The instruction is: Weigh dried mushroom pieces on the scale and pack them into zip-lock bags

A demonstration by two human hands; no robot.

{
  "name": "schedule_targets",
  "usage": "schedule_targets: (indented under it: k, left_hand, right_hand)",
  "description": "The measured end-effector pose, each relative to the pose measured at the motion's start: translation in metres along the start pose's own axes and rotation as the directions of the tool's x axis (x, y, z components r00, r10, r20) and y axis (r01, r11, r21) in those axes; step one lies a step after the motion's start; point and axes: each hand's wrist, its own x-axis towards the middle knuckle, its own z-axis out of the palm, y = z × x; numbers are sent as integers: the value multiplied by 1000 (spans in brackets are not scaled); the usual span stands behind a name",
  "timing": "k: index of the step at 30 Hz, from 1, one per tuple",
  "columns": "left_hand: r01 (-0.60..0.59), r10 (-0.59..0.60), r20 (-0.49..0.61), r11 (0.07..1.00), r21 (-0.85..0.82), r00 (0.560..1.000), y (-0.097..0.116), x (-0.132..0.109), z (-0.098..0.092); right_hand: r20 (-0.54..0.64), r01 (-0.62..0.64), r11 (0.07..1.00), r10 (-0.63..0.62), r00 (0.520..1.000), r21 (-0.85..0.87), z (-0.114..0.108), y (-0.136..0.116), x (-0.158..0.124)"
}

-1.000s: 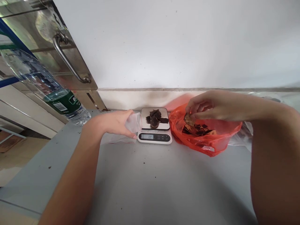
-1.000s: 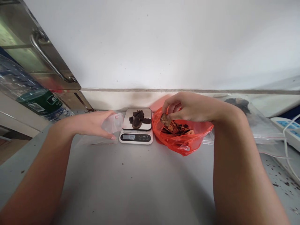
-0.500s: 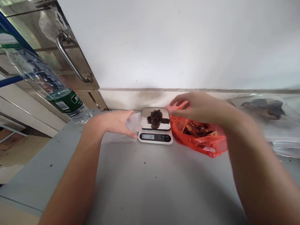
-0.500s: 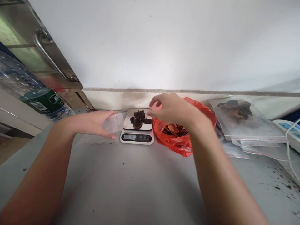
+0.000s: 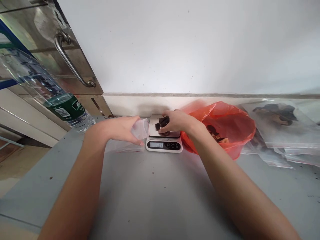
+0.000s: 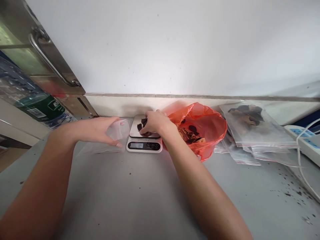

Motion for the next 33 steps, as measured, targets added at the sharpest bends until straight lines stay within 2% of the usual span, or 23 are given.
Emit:
schedule_targets:
  k: [3, 7, 11, 17, 22, 30, 33]
  left_hand:
    - [15, -15, 22, 1000, -1, 1000, 3, -1, 0]
    - [-30, 28, -34, 998, -47, 999, -2, 1, 3]
    - [-21, 19, -40, 998, -54, 999, -5, 1, 5]
    - [-84, 78, -84, 994, -71, 993, -2, -2, 7]
    - [-62, 61, -29, 997, -37, 998, 1, 0, 6]
    - [-68, 68, 1, 995, -80, 998, 2, 3, 7]
    - [-108, 106, -37, 992, -70, 994, 4, 6, 9]
  right_hand:
    - [-15, 30, 999, -30, 999, 29, 0, 3, 2]
    - [-45, 66, 995, -63, 997, 75, 0, 6, 3]
    - [-61, 65, 989, -58, 996, 130, 0, 8, 1]
    - [-96, 67, 972, -46, 994, 224, 1, 12, -1]
    - [-91, 60, 943, -32, 995, 327, -1, 16, -5]
    - [-50, 64, 890, -47, 998, 451, -7, 26, -4]
    - [-63, 83, 886, -60, 996, 457, -15, 30, -8]
